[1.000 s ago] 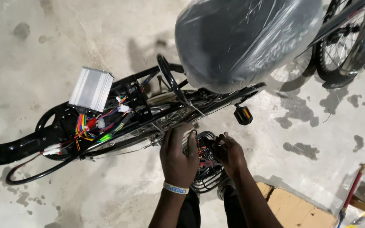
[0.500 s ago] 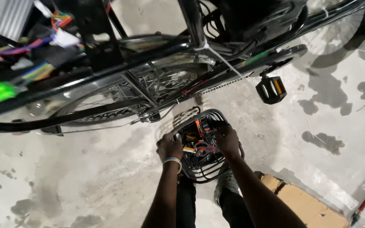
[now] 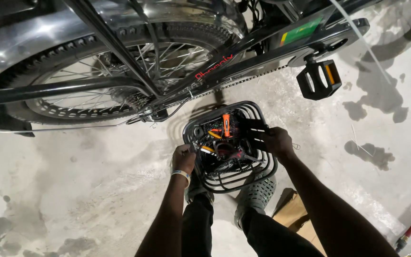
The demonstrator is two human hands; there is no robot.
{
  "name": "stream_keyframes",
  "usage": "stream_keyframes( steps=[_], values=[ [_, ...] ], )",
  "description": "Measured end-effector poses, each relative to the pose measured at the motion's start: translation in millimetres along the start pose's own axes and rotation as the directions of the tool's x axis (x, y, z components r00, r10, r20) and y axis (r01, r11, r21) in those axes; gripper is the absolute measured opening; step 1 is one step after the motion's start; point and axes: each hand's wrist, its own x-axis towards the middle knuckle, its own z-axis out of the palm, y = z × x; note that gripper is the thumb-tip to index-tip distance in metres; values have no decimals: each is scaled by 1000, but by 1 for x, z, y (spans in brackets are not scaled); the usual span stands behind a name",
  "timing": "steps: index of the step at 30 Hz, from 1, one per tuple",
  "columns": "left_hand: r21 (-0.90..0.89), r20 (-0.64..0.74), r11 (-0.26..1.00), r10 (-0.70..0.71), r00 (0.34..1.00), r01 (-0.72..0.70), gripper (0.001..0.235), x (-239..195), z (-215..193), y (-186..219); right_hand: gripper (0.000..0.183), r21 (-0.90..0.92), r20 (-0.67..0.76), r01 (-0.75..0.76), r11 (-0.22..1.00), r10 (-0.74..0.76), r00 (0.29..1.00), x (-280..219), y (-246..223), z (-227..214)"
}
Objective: The person secures the wiring harness on the rear rack of an electric bicycle using zip ties and a screwdriver. They then move to the front of the bike to tighten the front wheel axle nuts with a wrench and adjust the brake cable.
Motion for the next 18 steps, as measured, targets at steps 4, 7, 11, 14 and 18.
stream_keyframes(
  steps=[4,7,11,14,18],
  values=[
    [-121,31,986,119,992,-115,46,-45,-6,75,35,-53,-36,173,983,-175,984,47,34,-13],
    [-259,-64,929,258,964,-265,43,-57,1,113,56,445,-127,270,854,-238,963,42,21,-19],
    [-7,-82,944,328,941,-329,38,-39,30,97,24,142,-348,381,914,-314,883,22,23,-12],
    [87,-23,967,242,970,-239,32,-22,54,87,11,-81,-225,306,948,-317,921,37,36,11],
    [116,-26,961,255,967,-250,21,-13,72,81,15,-638,1,128,759,-166,986,124,90,59]
  ],
)
